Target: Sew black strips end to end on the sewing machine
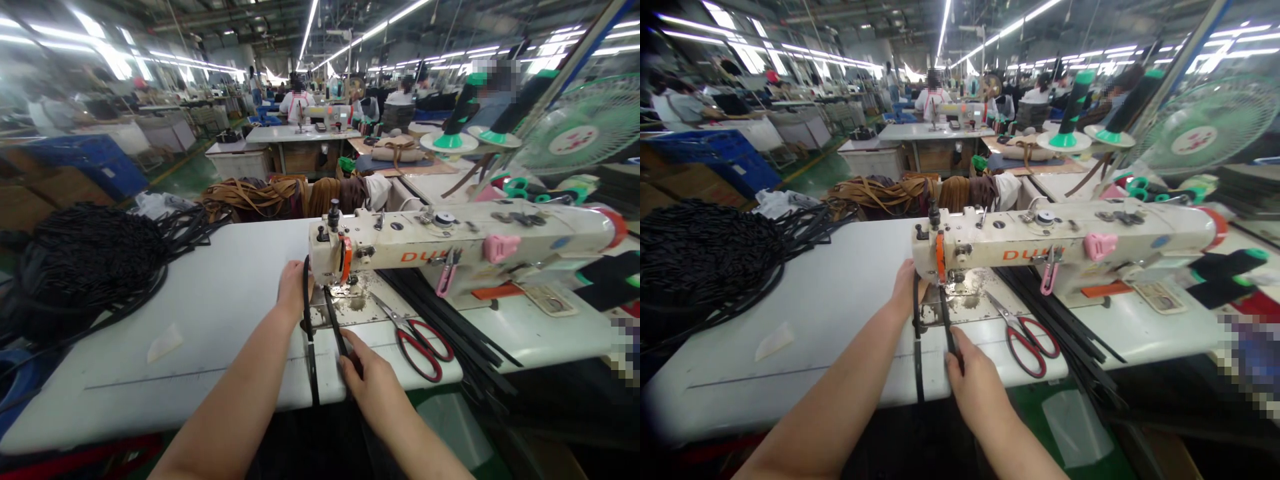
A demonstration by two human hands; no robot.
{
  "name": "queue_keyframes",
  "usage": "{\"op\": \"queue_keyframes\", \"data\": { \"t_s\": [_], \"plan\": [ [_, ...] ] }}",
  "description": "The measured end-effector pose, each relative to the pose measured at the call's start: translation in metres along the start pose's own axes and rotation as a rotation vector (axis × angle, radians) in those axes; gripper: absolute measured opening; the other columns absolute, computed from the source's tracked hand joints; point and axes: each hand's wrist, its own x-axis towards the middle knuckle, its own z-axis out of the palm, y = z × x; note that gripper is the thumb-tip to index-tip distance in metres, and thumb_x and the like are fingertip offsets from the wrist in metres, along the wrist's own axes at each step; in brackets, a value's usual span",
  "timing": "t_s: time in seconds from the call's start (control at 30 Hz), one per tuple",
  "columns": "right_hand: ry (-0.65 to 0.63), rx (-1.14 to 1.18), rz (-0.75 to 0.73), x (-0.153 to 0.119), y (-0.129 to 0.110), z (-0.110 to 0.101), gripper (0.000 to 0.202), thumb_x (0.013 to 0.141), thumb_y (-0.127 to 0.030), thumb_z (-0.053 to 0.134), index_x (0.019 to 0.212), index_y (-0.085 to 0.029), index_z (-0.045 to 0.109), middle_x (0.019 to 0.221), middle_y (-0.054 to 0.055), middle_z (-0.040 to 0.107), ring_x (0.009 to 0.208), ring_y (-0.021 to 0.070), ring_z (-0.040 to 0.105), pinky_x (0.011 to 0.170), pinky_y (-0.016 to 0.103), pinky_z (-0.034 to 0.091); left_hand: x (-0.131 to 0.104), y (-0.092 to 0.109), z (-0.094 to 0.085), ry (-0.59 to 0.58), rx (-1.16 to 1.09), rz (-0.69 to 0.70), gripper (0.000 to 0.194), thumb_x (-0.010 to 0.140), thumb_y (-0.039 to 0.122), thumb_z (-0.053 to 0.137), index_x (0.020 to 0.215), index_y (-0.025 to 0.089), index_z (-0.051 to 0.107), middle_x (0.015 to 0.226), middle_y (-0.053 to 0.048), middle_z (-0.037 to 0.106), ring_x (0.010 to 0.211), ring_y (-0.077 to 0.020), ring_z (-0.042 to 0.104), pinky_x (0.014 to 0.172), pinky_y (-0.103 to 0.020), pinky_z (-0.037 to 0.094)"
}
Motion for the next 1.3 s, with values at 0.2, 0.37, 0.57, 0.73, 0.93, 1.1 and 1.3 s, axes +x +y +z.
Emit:
{"op": "queue_keyframes", "data": {
  "t_s": [0.2,0.37,0.57,0.73,0.93,1.1,1.3],
  "plan": [
    [0.021,-0.071,-0.07,-0.009,0.009,-0.011,0.037,0.097,-0.028,0.05,0.13,-0.017,0.065,0.086,0.006,0.075,0.083,0.0255,0.072,0.081,0.036,0.057,-0.066,0.02,-0.011,-0.106,0.037,0.211,0.021,0.096,0.021,0.062,0.111,0.025,0.076,0.12,-0.004,0.075,0.123,-0.0265,0.063,0.11,-0.046,0.045],
    [0.326,-0.461,-0.157,-0.019,0.028,-0.051,0.026,0.101,-0.027,0.052,0.115,-0.014,0.07,0.108,0.015,0.074,0.103,0.032,0.069,0.094,0.045,0.055,-0.09,0.025,-0.016,-0.154,0.121,0.233,0.03,0.102,0.029,0.053,0.126,0.026,0.071,0.137,-0.005,0.068,0.141,-0.0282,0.051,0.119,-0.054,0.034],
    [0.286,-0.882,-0.073,-0.02,0.041,-0.081,0.038,0.095,-0.01,0.056,0.133,-0.009,0.062,0.126,0.021,0.069,0.109,0.036,0.066,0.095,0.049,0.053,-0.087,0.024,-0.016,-0.16,0.093,0.187,0.041,0.107,0.035,0.037,0.126,0.025,0.071,0.136,-0.007,0.069,0.139,-0.0267,0.053,0.118,-0.055,0.032],
    [0.265,-0.836,-0.029,-0.021,0.04,-0.076,0.042,0.091,-0.011,0.061,0.132,-0.008,0.061,0.107,0.019,0.074,0.1,0.0335,0.068,0.094,0.047,0.054,-0.09,0.025,-0.015,-0.157,0.168,0.234,0.043,0.107,0.038,0.035,0.123,0.026,0.072,0.138,-0.007,0.067,0.139,-0.027,0.053,0.119,-0.054,0.031],
    [0.324,-0.595,-0.105,-0.053,0.046,-0.113,0.042,0.085,-0.018,0.066,0.127,-0.017,0.065,0.11,0.011,0.075,0.103,0.0258,0.07,0.094,0.036,0.056,-0.091,0.021,-0.014,-0.167,0.172,0.242,0.046,0.107,0.041,0.032,0.13,0.024,0.068,0.139,-0.007,0.067,0.14,-0.027,0.053,0.118,-0.053,0.031],
    [0.424,-0.547,-0.149,-0.084,0.077,-0.192,0.048,0.083,-0.016,0.06,0.131,-0.022,0.064,0.116,0.009,0.075,0.108,0.0261,0.069,0.1,0.041,0.054,-0.091,0.015,-0.01,-0.135,0.182,0.283,0.044,0.106,0.039,0.033,0.125,0.024,0.07,0.137,-0.007,0.068,0.139,-0.0273,0.053,0.117,-0.053,0.034],
    [0.41,-0.725,0.015,-0.068,0.129,-0.272,0.05,0.077,-0.014,0.065,0.127,-0.015,0.068,0.114,0.014,0.077,0.106,0.0297,0.07,0.099,0.044,0.053,-0.089,0.015,-0.008,-0.1,0.176,0.328,0.044,0.105,0.041,0.035,0.121,0.024,0.071,0.134,-0.008,0.07,0.135,-0.031,0.057,0.113,-0.057,0.038]
  ]
}}
